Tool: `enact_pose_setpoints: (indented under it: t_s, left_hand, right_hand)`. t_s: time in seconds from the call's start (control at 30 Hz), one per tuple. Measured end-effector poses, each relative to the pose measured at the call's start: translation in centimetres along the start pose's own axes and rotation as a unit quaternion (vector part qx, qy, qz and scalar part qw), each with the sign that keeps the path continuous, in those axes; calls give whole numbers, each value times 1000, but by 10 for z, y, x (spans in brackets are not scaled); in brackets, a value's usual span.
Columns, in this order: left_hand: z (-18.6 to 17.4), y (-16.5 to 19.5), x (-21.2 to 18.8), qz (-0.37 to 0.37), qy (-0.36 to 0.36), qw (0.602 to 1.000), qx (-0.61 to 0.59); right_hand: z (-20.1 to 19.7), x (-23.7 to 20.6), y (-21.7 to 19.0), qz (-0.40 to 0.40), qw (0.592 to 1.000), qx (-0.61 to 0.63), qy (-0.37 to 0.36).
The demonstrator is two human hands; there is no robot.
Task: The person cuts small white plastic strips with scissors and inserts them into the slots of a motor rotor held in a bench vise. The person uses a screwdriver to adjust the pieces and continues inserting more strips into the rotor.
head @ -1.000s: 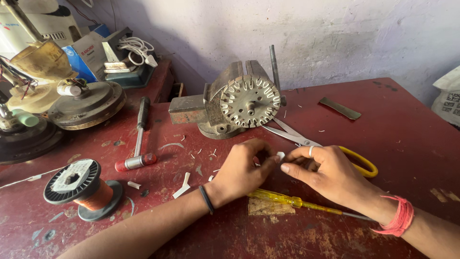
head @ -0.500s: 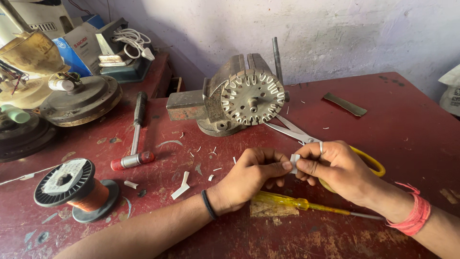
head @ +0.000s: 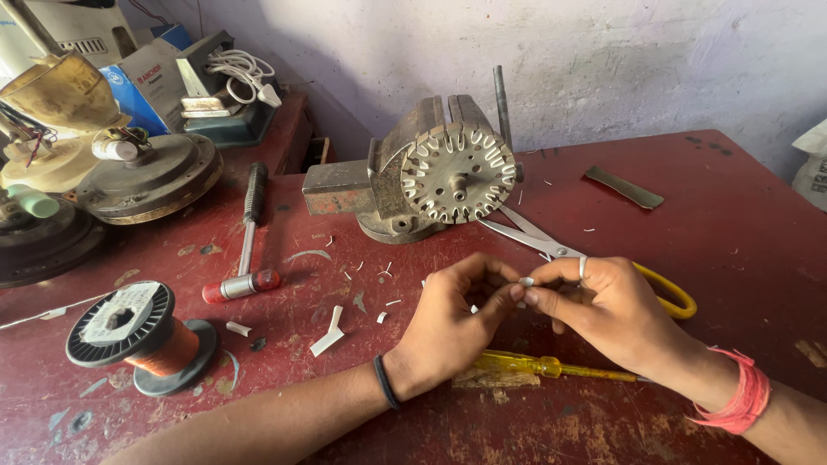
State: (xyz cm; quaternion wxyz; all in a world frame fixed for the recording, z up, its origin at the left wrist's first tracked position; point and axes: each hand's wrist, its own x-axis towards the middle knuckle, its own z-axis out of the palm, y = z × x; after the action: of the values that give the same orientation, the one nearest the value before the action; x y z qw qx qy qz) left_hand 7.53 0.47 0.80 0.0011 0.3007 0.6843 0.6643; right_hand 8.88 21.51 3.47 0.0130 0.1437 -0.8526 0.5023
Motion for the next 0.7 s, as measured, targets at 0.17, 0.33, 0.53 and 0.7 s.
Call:
enact_pose_setpoints:
  t_s: [0.17,0.33,0.53,0.7]
  left_hand:
    - [-2,-8,6,-79,-28,966,-245]
    - [-4,-12,5,-105,-41,953,-282]
    - [-3,-15,5,-134,-62,938,-315]
    - [-1,-16,3,-140,-68,938,-310]
  right_hand:
    - [-7,1,12,3,994,107,-31]
    - [-8,0,22,6,983,172,-64]
    - [-7,1,28,11,949,295,-110]
    - [-7,0,28,13,948,294,-123]
